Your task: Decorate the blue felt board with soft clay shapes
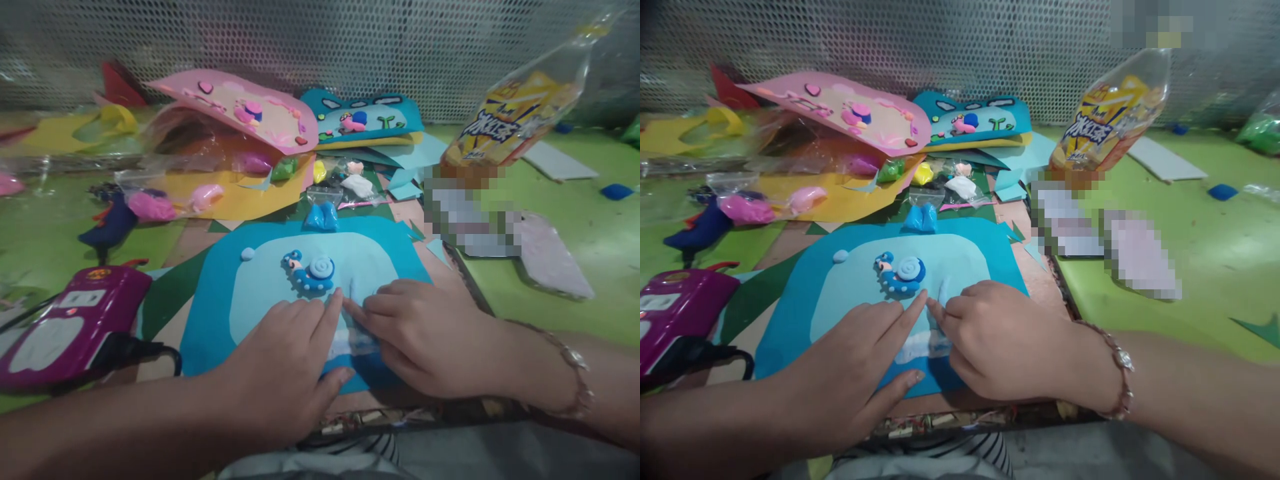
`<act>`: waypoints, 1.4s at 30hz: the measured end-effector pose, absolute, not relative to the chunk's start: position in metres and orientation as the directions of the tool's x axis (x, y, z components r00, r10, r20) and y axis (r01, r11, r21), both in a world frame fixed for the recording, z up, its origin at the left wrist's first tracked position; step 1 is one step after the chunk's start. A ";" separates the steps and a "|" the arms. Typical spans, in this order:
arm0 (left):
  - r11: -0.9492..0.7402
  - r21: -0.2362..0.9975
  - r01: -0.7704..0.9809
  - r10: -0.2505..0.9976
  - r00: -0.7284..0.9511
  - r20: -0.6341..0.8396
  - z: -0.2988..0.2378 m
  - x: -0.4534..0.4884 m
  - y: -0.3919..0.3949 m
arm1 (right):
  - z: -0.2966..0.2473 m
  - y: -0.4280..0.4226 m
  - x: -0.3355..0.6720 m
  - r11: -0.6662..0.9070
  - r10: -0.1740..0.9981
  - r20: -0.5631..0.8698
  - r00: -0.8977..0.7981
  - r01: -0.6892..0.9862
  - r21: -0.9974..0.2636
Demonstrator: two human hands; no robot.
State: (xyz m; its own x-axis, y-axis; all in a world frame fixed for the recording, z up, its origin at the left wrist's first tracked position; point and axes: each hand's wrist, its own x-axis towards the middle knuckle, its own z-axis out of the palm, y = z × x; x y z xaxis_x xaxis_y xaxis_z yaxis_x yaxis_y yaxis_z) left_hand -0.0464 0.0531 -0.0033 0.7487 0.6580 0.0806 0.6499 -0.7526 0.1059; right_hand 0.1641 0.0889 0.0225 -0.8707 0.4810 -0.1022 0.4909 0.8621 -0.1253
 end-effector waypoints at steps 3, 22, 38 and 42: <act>-0.778 0.118 0.617 0.627 0.775 0.081 -0.002 -0.047 0.053 | 0.027 0.089 0.167 0.849 0.525 -0.010 -0.851 0.524 -0.070; -0.741 0.115 0.661 0.665 0.746 0.000 -0.002 -0.045 0.057 | 0.024 0.174 0.201 0.765 0.641 0.253 -0.724 0.626 -0.147; -0.754 0.117 0.646 0.656 0.751 0.081 -0.009 -0.046 0.057 | -0.004 0.214 0.200 0.530 0.837 0.237 -0.493 0.838 -0.128; -0.751 0.134 0.646 0.658 0.749 0.076 -0.008 -0.047 0.057 | -0.004 0.214 0.200 0.470 0.867 0.230 -0.442 0.878 -0.083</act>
